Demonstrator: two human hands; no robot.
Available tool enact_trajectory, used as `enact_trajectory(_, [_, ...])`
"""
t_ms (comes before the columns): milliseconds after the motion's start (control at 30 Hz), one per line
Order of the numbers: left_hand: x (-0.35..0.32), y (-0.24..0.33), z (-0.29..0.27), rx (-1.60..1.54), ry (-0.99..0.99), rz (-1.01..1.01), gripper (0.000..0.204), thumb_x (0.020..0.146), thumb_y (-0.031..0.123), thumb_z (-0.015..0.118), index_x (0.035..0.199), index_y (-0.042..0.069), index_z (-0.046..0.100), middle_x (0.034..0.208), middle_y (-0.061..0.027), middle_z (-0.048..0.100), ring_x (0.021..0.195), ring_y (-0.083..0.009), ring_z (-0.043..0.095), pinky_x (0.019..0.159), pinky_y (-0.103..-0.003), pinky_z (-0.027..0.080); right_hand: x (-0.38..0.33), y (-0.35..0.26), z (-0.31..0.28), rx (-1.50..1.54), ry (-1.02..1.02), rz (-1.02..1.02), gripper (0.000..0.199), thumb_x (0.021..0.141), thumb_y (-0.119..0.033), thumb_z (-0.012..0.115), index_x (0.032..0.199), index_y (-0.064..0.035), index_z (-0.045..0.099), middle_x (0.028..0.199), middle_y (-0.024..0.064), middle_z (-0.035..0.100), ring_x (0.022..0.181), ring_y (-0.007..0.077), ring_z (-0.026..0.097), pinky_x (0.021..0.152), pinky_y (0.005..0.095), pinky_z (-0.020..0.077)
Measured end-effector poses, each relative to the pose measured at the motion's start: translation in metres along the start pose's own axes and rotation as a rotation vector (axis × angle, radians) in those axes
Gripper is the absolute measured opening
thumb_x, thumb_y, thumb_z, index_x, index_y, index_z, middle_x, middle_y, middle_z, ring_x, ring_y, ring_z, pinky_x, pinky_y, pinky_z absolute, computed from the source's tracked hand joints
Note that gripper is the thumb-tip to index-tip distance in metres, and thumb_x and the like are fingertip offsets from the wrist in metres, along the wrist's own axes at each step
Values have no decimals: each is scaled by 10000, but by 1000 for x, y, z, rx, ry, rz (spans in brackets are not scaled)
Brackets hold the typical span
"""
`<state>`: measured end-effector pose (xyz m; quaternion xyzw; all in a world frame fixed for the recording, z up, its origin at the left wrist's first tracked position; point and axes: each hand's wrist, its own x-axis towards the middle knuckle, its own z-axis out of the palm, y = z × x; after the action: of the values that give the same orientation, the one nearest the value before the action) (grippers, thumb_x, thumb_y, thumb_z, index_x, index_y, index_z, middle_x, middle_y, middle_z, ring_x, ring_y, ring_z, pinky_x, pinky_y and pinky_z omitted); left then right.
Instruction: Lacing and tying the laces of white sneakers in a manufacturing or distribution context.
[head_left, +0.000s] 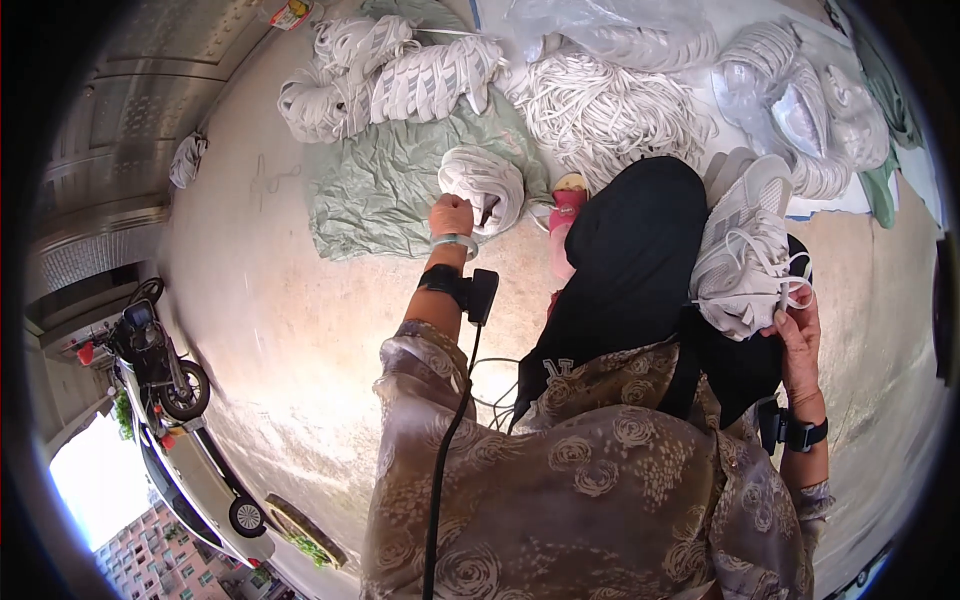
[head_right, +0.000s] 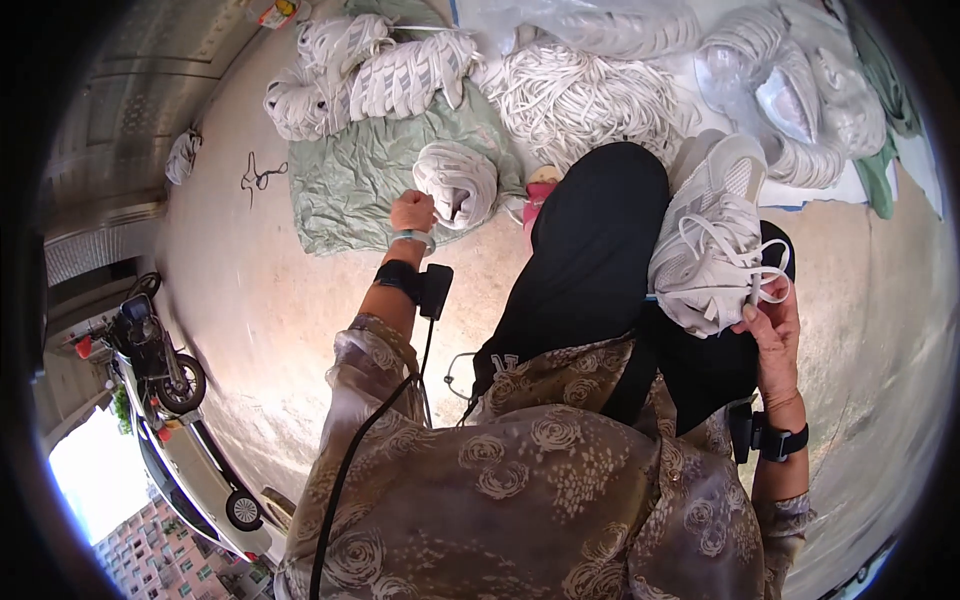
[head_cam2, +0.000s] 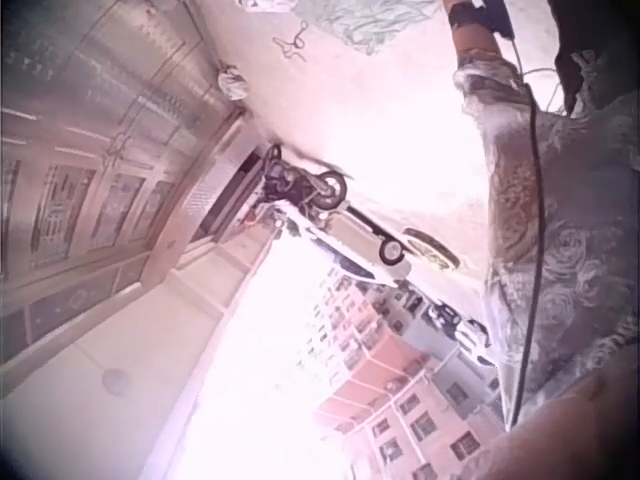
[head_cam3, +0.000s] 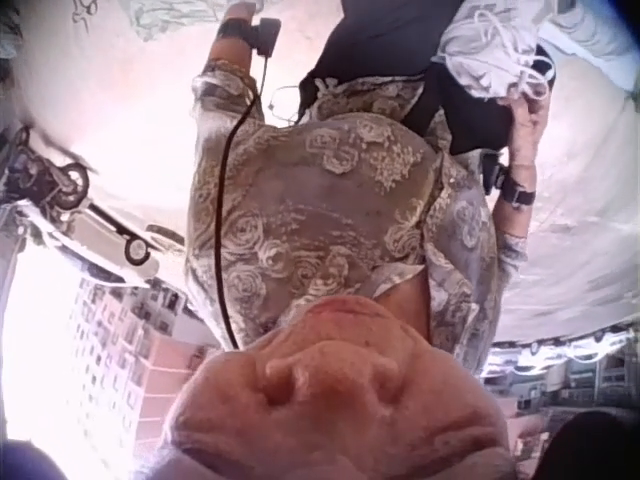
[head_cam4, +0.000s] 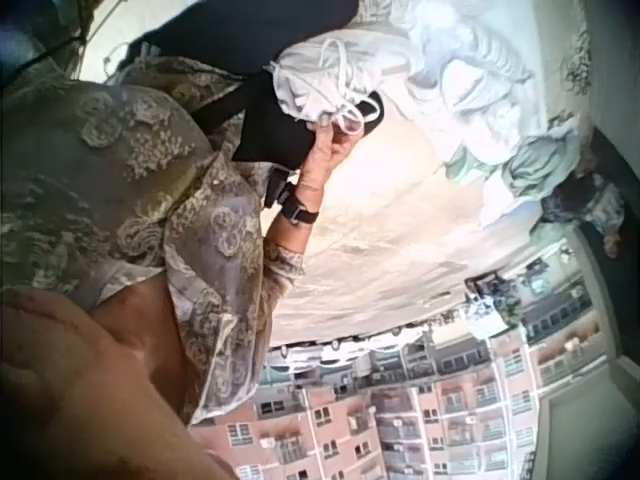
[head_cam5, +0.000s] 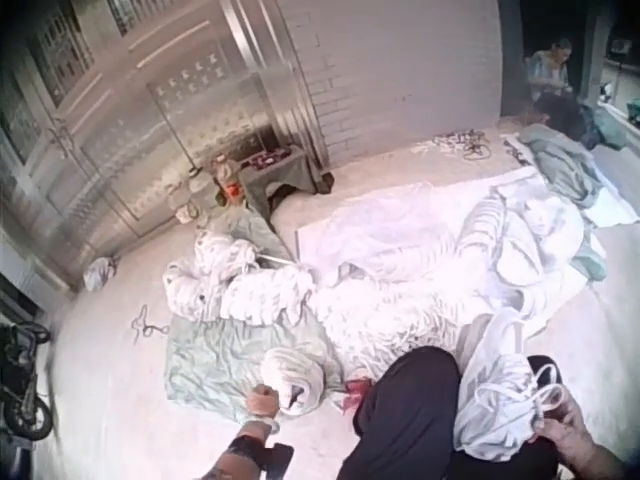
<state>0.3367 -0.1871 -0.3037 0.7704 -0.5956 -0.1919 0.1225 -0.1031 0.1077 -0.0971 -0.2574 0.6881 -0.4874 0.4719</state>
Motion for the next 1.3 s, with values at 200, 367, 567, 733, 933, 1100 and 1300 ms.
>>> enact_trajectory(200, [-21,-51,81,-170,-182,22,177,739,247,636,839,113,695,836,-169,674,853,-368,642,763,-432,510,-1,-10,10,-106,-11,35,644,835,-232,708,1377,-68,401,1203,48,544,987,113,550,748,226,470])
enact_trajectory(367, [-41,-18,109,-519,-474,29,152,793,166,633,813,18,659,621,-72,623,490,-164,624,479,-301,497,-2,-5,5,-56,-49,42,518,881,-136,651,1346,-82,428,1137,39,577,982,107,536,809,260,458])
enact_trajectory(567, [-36,15,104,-602,-672,-6,151,810,163,621,854,20,642,670,-70,621,511,-158,618,456,-284,471,0,-11,7,-517,11,-231,364,892,-144,617,1217,-15,515,1102,135,579,1000,245,562,918,319,413])
enact_trajectory(733, [-16,45,82,-651,-673,-134,171,826,178,624,905,29,651,656,-48,599,497,-132,573,430,-256,426,-4,-14,10,-623,60,-335,292,908,-128,591,1162,8,540,1024,137,567,942,238,567,853,315,451])
enact_trajectory(933, [-17,121,23,-959,-598,85,128,859,157,615,883,34,641,699,-16,593,548,-89,536,494,-225,417,-11,-2,-7,-512,190,-410,270,954,-142,515,1167,15,566,998,105,610,843,179,596,799,286,470])
enact_trajectory(1100, [-65,180,-33,-965,-449,390,102,910,103,584,872,14,617,717,18,574,589,-56,520,543,-208,432,-7,-6,-42,-217,233,-374,313,980,-182,483,1209,12,571,1037,46,642,966,123,564,867,280,445])
enact_trajectory(1300, [-115,207,-73,-956,-481,502,92,902,90,611,861,10,632,700,41,557,625,-25,486,561,-189,420,-15,-17,-21,-293,217,-333,233,965,-135,499,1103,13,613,776,-4,571,656,60,510,584,215,433])
